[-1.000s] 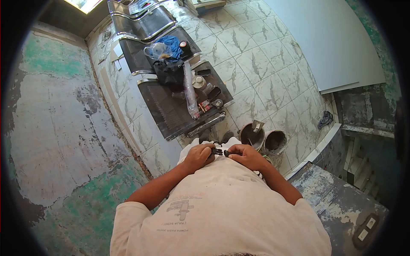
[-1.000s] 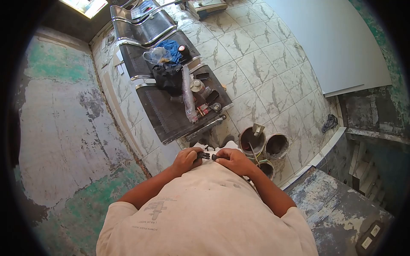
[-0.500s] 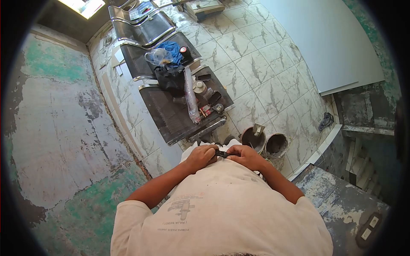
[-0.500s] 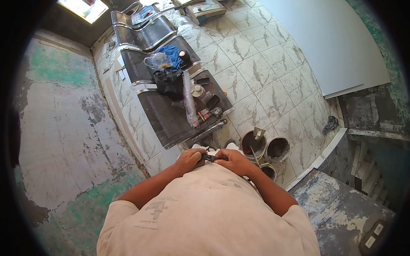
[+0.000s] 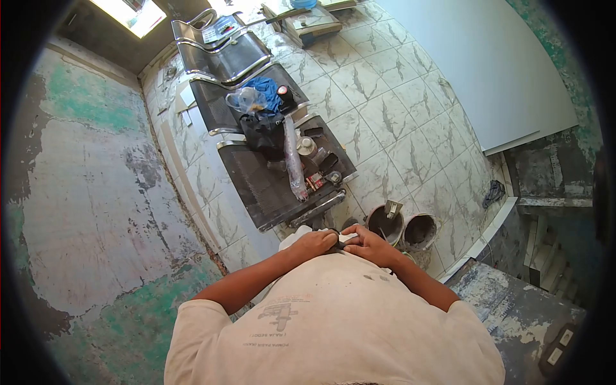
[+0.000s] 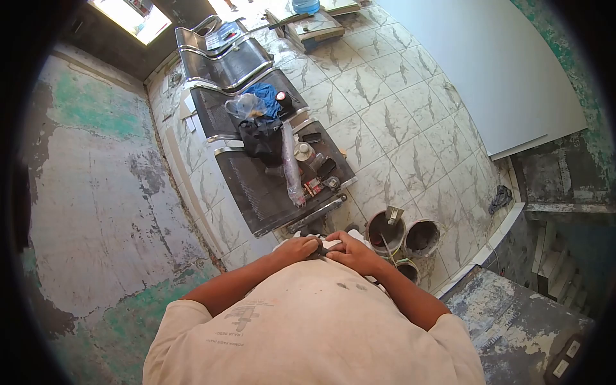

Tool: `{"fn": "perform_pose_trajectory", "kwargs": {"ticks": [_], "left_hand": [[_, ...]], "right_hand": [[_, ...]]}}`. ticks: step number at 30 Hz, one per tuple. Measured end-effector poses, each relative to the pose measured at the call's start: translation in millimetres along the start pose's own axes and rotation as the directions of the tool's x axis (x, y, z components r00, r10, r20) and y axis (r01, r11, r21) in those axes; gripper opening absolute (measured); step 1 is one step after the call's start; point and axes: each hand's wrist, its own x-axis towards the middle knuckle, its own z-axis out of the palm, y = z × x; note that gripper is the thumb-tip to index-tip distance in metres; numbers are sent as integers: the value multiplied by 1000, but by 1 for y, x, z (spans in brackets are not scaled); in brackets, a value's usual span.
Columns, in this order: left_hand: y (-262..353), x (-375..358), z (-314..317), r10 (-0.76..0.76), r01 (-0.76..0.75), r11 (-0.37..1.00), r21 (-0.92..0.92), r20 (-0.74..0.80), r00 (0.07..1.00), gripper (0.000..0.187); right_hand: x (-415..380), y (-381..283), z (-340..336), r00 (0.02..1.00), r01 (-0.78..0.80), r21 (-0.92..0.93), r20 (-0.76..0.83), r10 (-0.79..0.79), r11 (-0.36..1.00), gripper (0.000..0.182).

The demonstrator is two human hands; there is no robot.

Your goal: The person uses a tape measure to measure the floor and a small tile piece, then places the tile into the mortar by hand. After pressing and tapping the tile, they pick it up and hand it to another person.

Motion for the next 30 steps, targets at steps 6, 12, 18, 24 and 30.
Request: {"fn": "perform_pose_trajectory", "kwargs": {"ticks": [6, 12, 18, 24, 30], "left_hand": [[22, -26, -21, -270, 268, 958, 99, 8, 963, 30], [13, -131, -20, -654, 635, 710, 305, -48, 755, 40], [26, -183, -8, -909, 908, 416, 56, 16, 416, 40], [34, -231, 15, -928, 928, 270, -255, 188, 322, 41], [47, -238, 43, -940, 896, 129, -424, 235, 246, 41]], "right_hand": [[2, -9, 2, 1000, 22, -220, 20, -19, 975, 36], [10, -26, 14, 999, 40, -360, 46, -25, 932, 37], [33, -37, 26, 993, 50, -349, 117, -9, 936, 40], [51, -41, 41, 982, -10, -283, 178, 63, 959, 41], [60, -35, 27, 966, -50, -347, 222, 133, 937, 37]]}}
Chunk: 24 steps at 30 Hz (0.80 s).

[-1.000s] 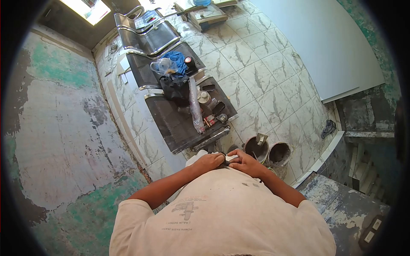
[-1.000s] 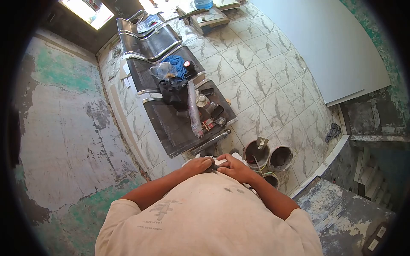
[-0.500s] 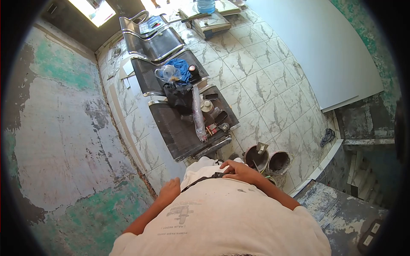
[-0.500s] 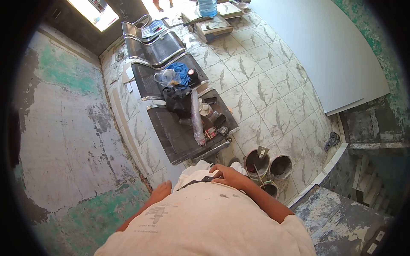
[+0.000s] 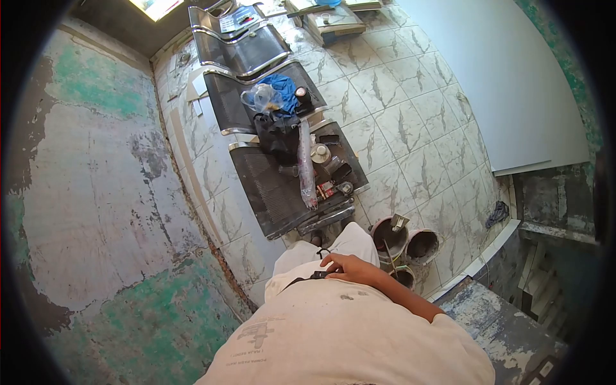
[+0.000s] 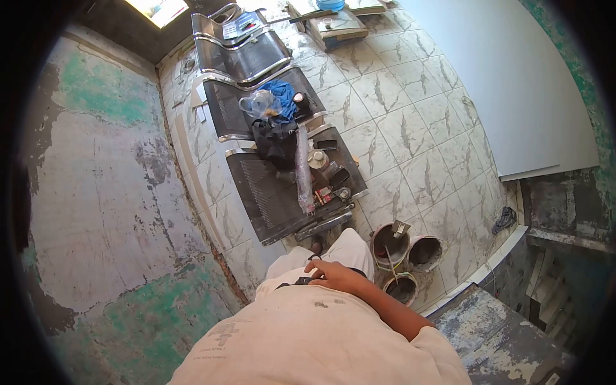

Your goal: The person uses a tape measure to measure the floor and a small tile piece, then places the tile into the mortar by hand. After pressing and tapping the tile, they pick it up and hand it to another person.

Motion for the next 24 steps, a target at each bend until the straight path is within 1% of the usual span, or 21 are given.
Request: {"fn": "perform_pose_trajectory", "kwargs": {"ticks": [2, 3, 5, 6, 7, 8, 9, 10, 11, 12, 13, 14, 15, 16, 17, 19, 21, 23, 24], "left_hand": [[3, 1, 14, -42, 42, 997, -57, -2, 999, 41], [6, 2, 23, -64, 64, 994, -87, -4, 998, 41], [16, 8, 38, -111, 109, 985, -134, -4, 994, 42], [19, 9, 47, -139, 136, 978, -160, -3, 990, 42], [23, 9, 55, -171, 168, 969, -184, 1, 985, 42], [27, 10, 61, -188, 186, 963, -196, 5, 982, 42], [29, 9, 66, -216, 213, 952, -219, 9, 976, 42], [31, 7, 71, -243, 239, 942, -237, 13, 970, 42], [33, 5, 76, -271, 266, 930, -253, 19, 963, 42], [35, 4, 81, -296, 292, 918, -269, 26, 955, 43], [35, 0, 87, -323, 318, 903, -290, 32, 946, 43], [36, -4, 92, -354, 347, 885, -310, 36, 935, 43], [36, -10, 99, -384, 376, 867, -327, 41, 922, 43], [36, -17, 106, -414, 404, 846, -347, 47, 909, 43], [36, -24, 114, -445, 432, 824, -367, 54, 894, 43], [38, -40, 130, -502, 489, 775, -402, 80, 861, 44], [40, -50, 145, -546, 532, 724, -438, 106, 831, 44], [42, -58, 161, -581, 568, 670, -478, 137, 802, 44], [42, -63, 171, -596, 583, 642, -499, 153, 788, 44]], "right_hand": [[4, 16, -13, 996, 51, -64, 77, -46, 997, 39], [6, 20, -22, 995, 40, -64, 95, -34, 997, 39], [13, 31, -43, 967, 92, -108, 247, -63, 990, 43], [29, 67, -47, 931, 208, -62, 320, -178, 976, 46], [38, 69, -61, 926, 199, -50, 337, -171, 979, 46], [51, 70, -75, 841, -171, 208, 540, 33, 963, 46], [63, 72, -86, 649, -553, 340, 749, 136, 760, 47], [90, 105, -93, 643, -493, 232, 746, 172, 839, 49], [119, 150, -96, 729, -489, 208, 630, 267, 847, 46], [152, 201, -103, 948, -216, 136, 267, 175, 967, 44], [184, 251, -110, 988, -69, -132, -147, 50, 989, 42], [208, 271, -130, 902, -223, -118, -401, 159, 968, 46], [234, 298, -146, 778, -342, -238, -614, 132, 909, 54], [258, 322, -162, 703, -450, -271, -696, 150, 851, 65], [274, 340, -177, 693, -467, -336, -714, 102, 818, 78], [297, 345, -198, 692, -483, -416, -721, 44, 771, 80], [313, 331, -207, 673, -553, -417, -734, 92, 722, 85], [325, 319, -205, 648, -633, -461, -755, 101, 622, 86], [329, 312, -205, 671, -615, -482, -736, 91, 624, 86]]}}
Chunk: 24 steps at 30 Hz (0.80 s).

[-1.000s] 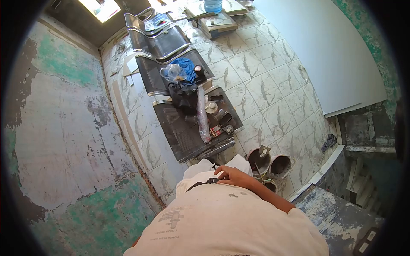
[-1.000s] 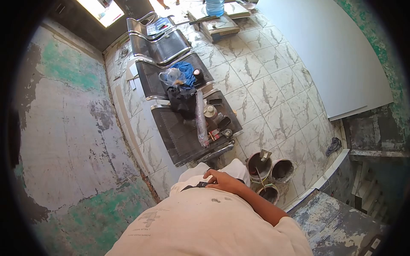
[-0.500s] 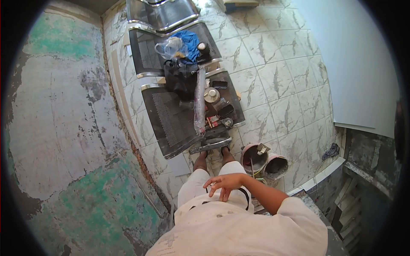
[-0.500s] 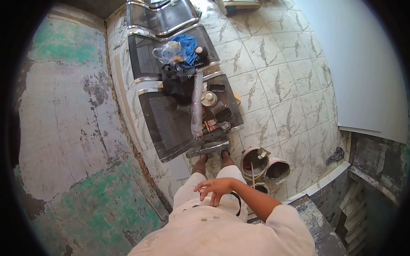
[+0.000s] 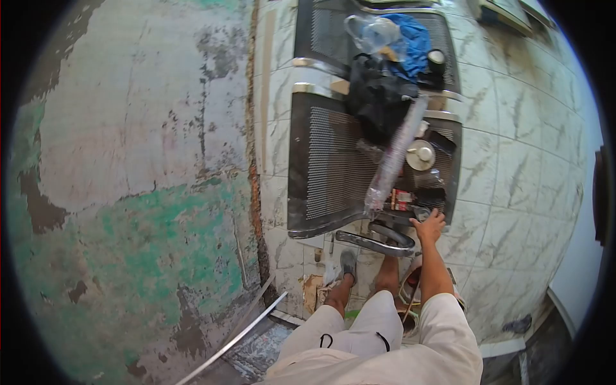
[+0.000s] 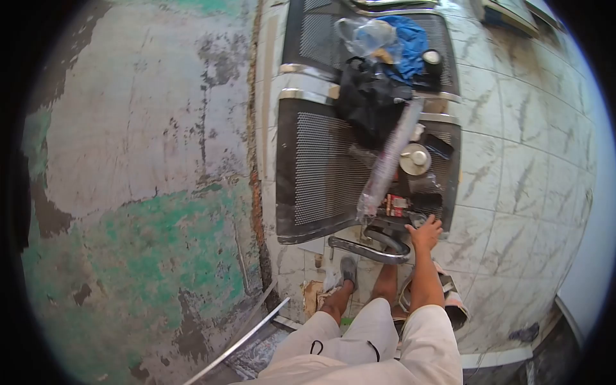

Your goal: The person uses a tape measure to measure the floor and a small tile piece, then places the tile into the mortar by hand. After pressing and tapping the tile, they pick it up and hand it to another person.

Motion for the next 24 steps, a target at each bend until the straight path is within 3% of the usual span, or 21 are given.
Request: {"fn": "perform_pose_trajectory", "kwargs": {"ticks": [2, 7, 9, 11, 13, 15, 17, 19, 22, 23, 24], "left_hand": [[-14, -3, 12, -39, 39, 998, -41, 15, 999, 45], [-54, -5, 40, -46, 53, 989, -137, 58, 997, 46], [-69, 1, 47, -25, 37, 984, -177, 71, 997, 46], [-83, 9, 52, 9, 8, 977, -214, 80, 997, 46], [-95, 19, 58, 49, -26, 968, -249, 87, 995, 47], [-104, 34, 62, 99, -68, 957, -283, 97, 990, 47], [-109, 51, 60, 154, -113, 943, -313, 109, 982, 48], [-120, 67, 51, 205, -154, 930, -334, 125, 971, 48], [-134, 88, 26, 291, -233, 914, -333, 137, 947, 49], [-140, 91, 14, 318, -271, 903, -332, 95, 943, 49], [-141, 90, -2, 351, -336, 884, -326, -13, 936, 49]], "right_hand": [[1, -9, 0, 998, -51, -62, -28, 49, 997, 83], [7, 1, 27, 999, 32, -19, -31, -33, 999, 79], [2, 6, 18, 989, -145, 112, -14, 148, 983, 83], [-4, 27, 26, 981, -92, 124, -156, 111, 988, 84], [-8, 62, 26, 992, 86, 227, -109, -62, 970, 82], [-52, 36, -24, 983, -150, 572, 170, 62, 806, 78], [-100, 6, -59, 969, -172, 705, 248, -12, 688, 74], [-155, -37, -96, 952, -122, 761, 271, -142, 637, 67], [-234, -104, -128, 867, -178, 799, 403, -293, 574, 67], [-258, -124, -131, 844, -178, 799, 424, -328, 575, 66], [-278, -137, -125, 830, -55, 806, 365, -421, 590, 64]]}}
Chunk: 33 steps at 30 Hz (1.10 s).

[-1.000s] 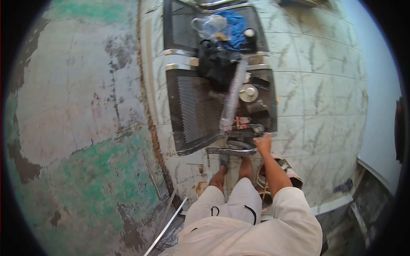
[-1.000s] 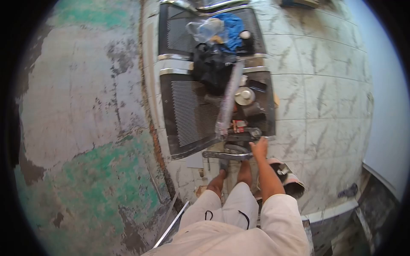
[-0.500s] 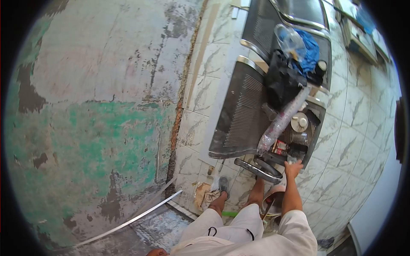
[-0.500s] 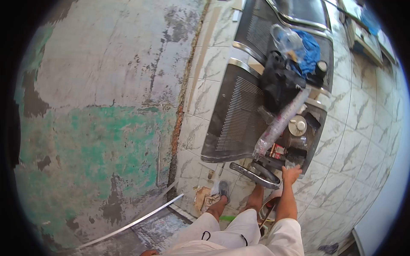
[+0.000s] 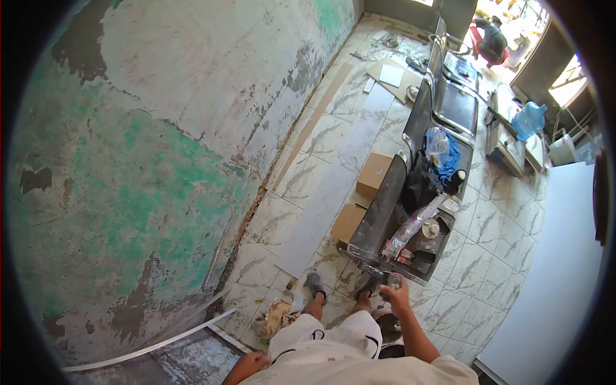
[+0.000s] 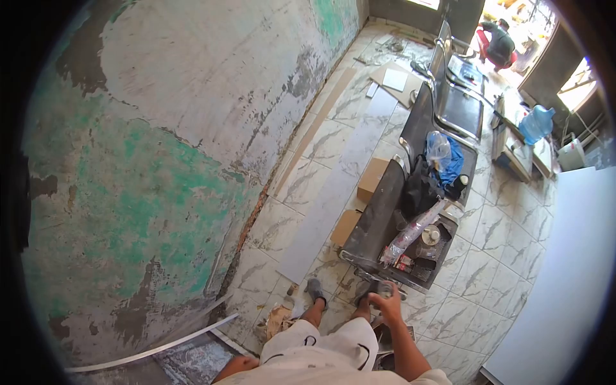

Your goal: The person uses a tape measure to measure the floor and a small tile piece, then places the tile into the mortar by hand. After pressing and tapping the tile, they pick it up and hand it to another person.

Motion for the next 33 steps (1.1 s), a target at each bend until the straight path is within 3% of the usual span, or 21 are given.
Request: {"fn": "perform_pose_trajectory", "kwargs": {"ticks": [1, 2, 4, 6, 7, 9, 11, 12, 13, 15, 16, 17, 19, 20, 23, 25, 27, 29, 30, 31, 33], "left_hand": [[13, 4, -16, 116, -124, 992, -35, -171, 978, 47], [26, 8, -32, 228, -251, 968, -27, -334, 915, 44], [50, 20, -63, 339, -454, 880, -141, -485, 807, 42], [68, 48, -82, 435, -638, 693, -335, -511, 741, 57], [82, 50, -90, 457, -654, 684, -324, -508, 730, 57], [119, 57, -106, 511, -620, 358, -698, -408, 756, 75], [147, 63, -124, 635, -636, 169, -753, -411, 654, 84], [157, 68, -131, 572, -637, 79, -767, -489, 659, 65], [158, 80, -146, 583, -641, 83, -763, -484, 653, 65], [158, 105, -182, 399, -546, 235, -804, -432, 808, 42], [161, 111, -194, 407, -588, 278, -760, -461, 789, 29], [167, 118, -210, 414, -594, 289, -750, -462, 784, 29], [184, 137, -243, 526, -585, 521, -622, -306, 794, 21], [198, 150, -261, 551, -584, 588, -560, -252, 796, 25], [262, 206, -318, 620, -630, 683, -370, -163, 768, 33], [320, 239, -368, 639, -634, 735, -240, -67, 766, 40], [384, 261, -419, 616, -600, 771, -213, 11, 788, 39], [429, 280, -456, 610, -621, 783, 26, 157, 776, 34], [451, 281, -481, 590, -607, 794, 27, 208, 780, 32], [471, 278, -510, 467, -489, 872, 14, 274, 841, 28], [479, 303, -563, 452, -481, 876, 42, 276, 848, 25]], "right_hand": [[-6, -1, 25, 994, 103, -68, 52, -99, 992, 62], [-22, -21, 57, 991, 67, -29, 119, -63, 997, 62], [-54, -56, 126, 967, 71, 10, 246, -71, 997, 62], [-67, -70, 186, 931, 146, -22, 342, -130, 989, 62], [-72, -73, 212, 914, 176, -53, 379, -144, 983, 62], [-89, -87, 261, 867, 191, -13, 471, -162, 982, 64], [-93, -102, 289, 729, 428, -196, 651, -210, 882, 71], [-86, -99, 301, 608, 539, -204, 766, -210, 817, 74], [-78, -105, 310, 611, 544, -199, 760, -223, 815, 74], [-59, -119, 328, 407, 529, -112, 903, -136, 841, 69], [-46, -133, 333, 449, 496, -234, 894, -16, 836, 58], [-26, -144, 340, 450, 498, -220, 893, -33, 838, 58], [16, -163, 357, 563, 422, -326, 826, 37, 846, 53], [36, -174, 365, 617, 403, -270, 786, -42, 875, 46], [125, -191, 390, 529, 563, -184, 830, -180, 806, 41], [183, -223, 407, 574, 533, -158, 789, -218, 831, 38], [230, -272, 413, 640, 455, -292, 764, -80, 841, 30], [268, -314, 414, 718, 337, -221, 689, -98, 915, 21], [284, -343, 406, 736, 304, -141, 663, -138, 942, 19], [300, -376, 391, 752, 278, -65, 636, -175, 958, 19], [331, -442, 347, 871, 251, 111, 407, -274, 962, 16]]}}
